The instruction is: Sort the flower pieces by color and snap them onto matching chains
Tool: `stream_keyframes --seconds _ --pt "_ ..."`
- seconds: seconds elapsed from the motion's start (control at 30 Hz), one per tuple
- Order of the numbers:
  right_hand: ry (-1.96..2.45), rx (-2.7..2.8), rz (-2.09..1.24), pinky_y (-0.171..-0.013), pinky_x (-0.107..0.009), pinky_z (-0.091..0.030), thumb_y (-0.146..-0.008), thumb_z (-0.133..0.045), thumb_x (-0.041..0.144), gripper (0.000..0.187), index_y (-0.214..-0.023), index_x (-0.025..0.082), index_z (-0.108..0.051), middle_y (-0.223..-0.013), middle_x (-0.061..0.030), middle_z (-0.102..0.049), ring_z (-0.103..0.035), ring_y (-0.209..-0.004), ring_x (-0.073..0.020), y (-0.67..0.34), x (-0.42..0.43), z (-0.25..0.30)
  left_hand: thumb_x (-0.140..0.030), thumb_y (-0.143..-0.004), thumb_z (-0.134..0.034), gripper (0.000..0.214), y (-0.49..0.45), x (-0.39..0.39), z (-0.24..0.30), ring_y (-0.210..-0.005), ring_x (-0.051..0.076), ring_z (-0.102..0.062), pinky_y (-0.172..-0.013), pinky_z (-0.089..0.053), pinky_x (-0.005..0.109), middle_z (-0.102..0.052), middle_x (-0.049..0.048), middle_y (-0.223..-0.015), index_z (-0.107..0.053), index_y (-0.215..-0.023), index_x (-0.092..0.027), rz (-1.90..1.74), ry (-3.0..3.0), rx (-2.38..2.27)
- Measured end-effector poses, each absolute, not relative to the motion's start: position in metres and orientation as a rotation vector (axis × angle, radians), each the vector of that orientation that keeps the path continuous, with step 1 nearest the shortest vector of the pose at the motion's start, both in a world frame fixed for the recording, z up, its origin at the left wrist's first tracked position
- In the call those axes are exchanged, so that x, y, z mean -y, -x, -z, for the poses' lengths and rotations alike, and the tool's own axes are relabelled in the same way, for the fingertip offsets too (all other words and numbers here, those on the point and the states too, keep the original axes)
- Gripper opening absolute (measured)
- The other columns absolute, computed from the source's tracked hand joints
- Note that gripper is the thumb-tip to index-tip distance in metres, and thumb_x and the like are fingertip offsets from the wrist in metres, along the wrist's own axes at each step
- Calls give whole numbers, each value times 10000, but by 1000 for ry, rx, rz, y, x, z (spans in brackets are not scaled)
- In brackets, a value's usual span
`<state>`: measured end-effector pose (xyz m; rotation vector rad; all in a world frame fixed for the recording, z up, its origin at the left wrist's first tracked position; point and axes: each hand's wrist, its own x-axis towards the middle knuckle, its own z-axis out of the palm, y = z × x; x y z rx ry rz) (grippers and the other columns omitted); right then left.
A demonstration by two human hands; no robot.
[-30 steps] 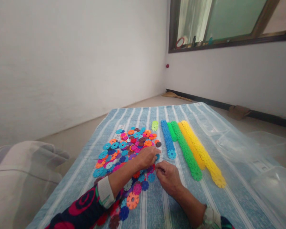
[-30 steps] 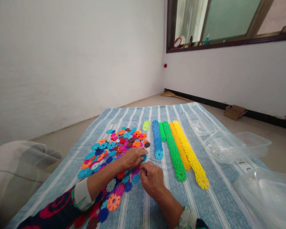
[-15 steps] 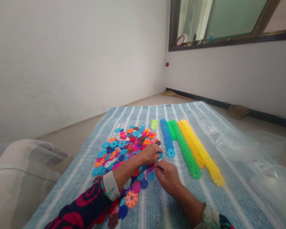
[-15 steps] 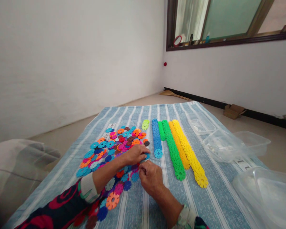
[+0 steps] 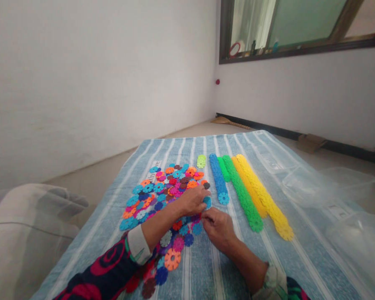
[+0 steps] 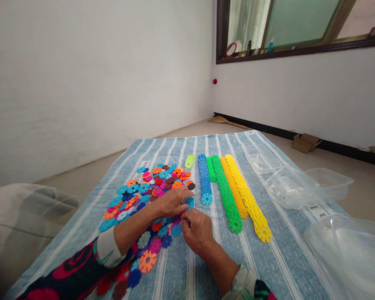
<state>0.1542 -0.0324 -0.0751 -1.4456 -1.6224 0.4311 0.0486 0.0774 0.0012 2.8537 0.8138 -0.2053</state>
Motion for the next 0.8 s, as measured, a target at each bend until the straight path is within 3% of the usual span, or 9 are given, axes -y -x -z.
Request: stream_keyframes --seconds 0.17,0.53,0.8 --pt "1462 1631 -405 -621 -228 -357 -774 -511 127 175 -691 183 -654 -687 -20 -630 -581 -659 -134 -154 32 75 -242 -743 -546 316 -52 -75 -1 -922 227 -585 -768 -492 318 -568 76 -1022 -574 -1055 -198 287 -2871 -851" --pt "1441 1632 -407 -632 -231 -358 -762 -511 123 172 -713 187 -663 -701 -18 -645 -589 -677 -138 -154 32 75 -205 -771 -479 184 -58 -76 -2 -899 223 -601 -774 -504 334 -577 87 -972 -602 -903 -166 342 -2899 -863" --pt "1431 1631 -415 -637 -227 -365 -758 -509 112 174 -704 190 -654 -710 -14 -647 -590 -682 -133 -154 32 77 -227 -766 -503 332 -56 -73 -4 -909 225 -596 -767 -508 336 -562 79 -1023 -538 -1095 -191 313 -2907 -867"
